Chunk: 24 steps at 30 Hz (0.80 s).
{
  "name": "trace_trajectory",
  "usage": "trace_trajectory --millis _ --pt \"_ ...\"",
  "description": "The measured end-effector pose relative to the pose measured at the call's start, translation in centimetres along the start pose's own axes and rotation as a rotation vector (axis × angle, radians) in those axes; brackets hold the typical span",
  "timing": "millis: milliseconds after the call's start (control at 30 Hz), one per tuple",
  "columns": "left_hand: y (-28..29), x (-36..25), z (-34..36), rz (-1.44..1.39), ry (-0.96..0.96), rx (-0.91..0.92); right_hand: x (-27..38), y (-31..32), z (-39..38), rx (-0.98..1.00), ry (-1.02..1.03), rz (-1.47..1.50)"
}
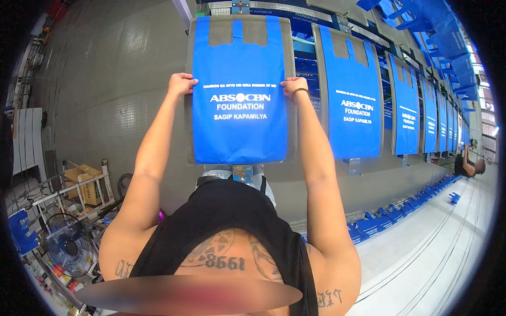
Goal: Placing and adjusting blue tote bags onto a screen printing production line.
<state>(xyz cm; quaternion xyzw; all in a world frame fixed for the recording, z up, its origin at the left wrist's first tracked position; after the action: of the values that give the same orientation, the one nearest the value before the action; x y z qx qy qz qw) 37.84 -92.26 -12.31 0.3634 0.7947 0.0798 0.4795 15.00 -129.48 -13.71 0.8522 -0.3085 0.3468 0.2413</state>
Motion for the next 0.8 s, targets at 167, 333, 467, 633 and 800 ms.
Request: trace_trajectory --millis 167,333,467,633,800 --pt "0.2 0.1 -0.6 -0.106 -0.038 0.100 -0.8 -0.3 -0.4 0.099 -0.004 -0.022" --pt "-1.4 0.6 -0.8 -0.079 0.051 0.156 -2.4 0.8 -0.2 0.008 0.034 -0.159" --pt "-0.8 1.1 0.2 -0.052 0.013 0.064 -2.2 0.5 -0.9 0.049 -0.002 -0.063" --pt "-0.4 1.6 -0.2 -0.113 0.008 0.036 -1.7 0.3 -2.7 0.031 -0.074 -0.151" --pt "-0.7 0.1 -1.4 -0.127 -0.035 0.050 -3.2 1.6 0.3 -0.008 0.053 -0.121"
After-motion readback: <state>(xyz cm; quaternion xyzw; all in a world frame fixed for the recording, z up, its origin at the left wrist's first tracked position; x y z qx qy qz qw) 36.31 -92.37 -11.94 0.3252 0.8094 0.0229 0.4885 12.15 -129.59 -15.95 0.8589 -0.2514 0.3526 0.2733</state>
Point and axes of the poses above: each hand's wrist, its own z-axis towards the middle knuckle, its own y-axis out of the back of the hand, x = y × z, the point moved 10 cm from there along z, towards the middle knuckle, and after that the axes turned 12 degrees about z, right-handed, at the moved point
